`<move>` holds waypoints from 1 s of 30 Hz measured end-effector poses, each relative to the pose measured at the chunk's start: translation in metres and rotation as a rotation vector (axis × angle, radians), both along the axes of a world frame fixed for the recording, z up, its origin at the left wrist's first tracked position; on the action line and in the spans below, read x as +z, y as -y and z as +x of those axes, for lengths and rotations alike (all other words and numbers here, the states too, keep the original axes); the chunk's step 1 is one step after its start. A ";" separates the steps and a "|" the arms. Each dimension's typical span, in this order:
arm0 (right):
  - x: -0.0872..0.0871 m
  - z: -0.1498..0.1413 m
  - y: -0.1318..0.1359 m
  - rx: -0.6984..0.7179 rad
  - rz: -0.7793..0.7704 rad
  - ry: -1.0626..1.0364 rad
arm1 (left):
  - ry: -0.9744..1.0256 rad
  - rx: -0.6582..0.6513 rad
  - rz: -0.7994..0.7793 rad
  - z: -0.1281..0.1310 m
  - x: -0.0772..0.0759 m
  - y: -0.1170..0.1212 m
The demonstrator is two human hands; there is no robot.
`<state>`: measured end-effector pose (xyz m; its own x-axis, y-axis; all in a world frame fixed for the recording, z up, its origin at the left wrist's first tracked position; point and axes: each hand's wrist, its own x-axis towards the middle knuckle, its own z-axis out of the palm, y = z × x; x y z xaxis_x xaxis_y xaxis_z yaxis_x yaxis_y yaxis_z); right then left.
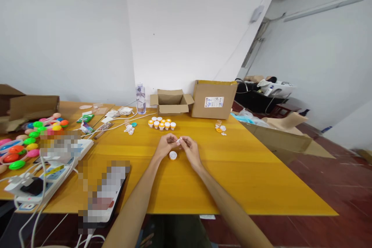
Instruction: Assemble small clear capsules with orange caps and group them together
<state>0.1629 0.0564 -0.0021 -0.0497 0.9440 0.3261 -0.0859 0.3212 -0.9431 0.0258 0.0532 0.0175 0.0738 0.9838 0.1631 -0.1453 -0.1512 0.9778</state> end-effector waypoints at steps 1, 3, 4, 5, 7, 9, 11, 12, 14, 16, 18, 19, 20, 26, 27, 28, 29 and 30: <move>0.000 0.000 0.000 0.003 -0.007 -0.002 | -0.008 -0.010 0.005 0.000 0.000 0.000; 0.001 0.001 0.000 0.001 -0.023 -0.018 | -0.026 -0.021 0.010 0.000 0.000 0.000; 0.001 0.002 0.000 -0.002 -0.031 -0.030 | -0.034 -0.022 0.012 0.000 0.001 0.000; 0.002 0.002 0.000 -0.005 -0.038 -0.042 | -0.040 -0.019 0.016 0.000 0.001 0.001; 0.002 0.002 0.000 -0.010 -0.049 -0.060 | -0.046 -0.011 0.024 0.001 0.002 0.001; 0.003 0.003 0.000 -0.004 -0.056 -0.057 | -0.050 -0.002 0.029 0.001 0.004 0.001; 0.005 0.003 0.001 0.010 -0.056 -0.040 | -0.061 0.009 0.034 0.001 0.004 0.002; 0.006 0.003 0.001 0.020 -0.055 -0.032 | -0.069 0.016 0.040 0.001 0.005 0.002; 0.008 0.003 0.002 0.039 -0.056 -0.027 | -0.085 0.032 0.060 0.001 0.005 0.002; 0.011 0.004 0.002 0.065 -0.061 -0.022 | -0.095 0.051 0.079 0.002 0.004 0.002; 0.012 0.005 0.002 0.100 -0.073 -0.012 | -0.089 0.070 0.086 0.002 0.004 0.002; 0.012 0.006 0.002 0.118 -0.080 -0.008 | -0.081 0.076 0.086 0.002 0.003 0.001; 0.012 0.007 0.002 0.135 -0.090 -0.007 | -0.072 0.081 0.086 0.003 0.003 0.001; 0.013 0.009 0.003 0.207 -0.128 -0.019 | -0.045 0.098 0.104 0.002 0.004 0.000; 0.013 0.009 0.003 0.206 -0.121 -0.015 | -0.044 0.097 0.106 0.001 0.004 0.001; 0.014 0.009 0.003 0.202 -0.113 -0.012 | -0.041 0.093 0.105 0.001 0.004 0.001; 0.014 0.009 0.003 0.195 -0.106 -0.009 | -0.037 0.085 0.102 0.001 0.004 0.001; 0.015 0.009 0.004 0.187 -0.102 -0.008 | -0.032 0.076 0.098 0.001 0.004 0.001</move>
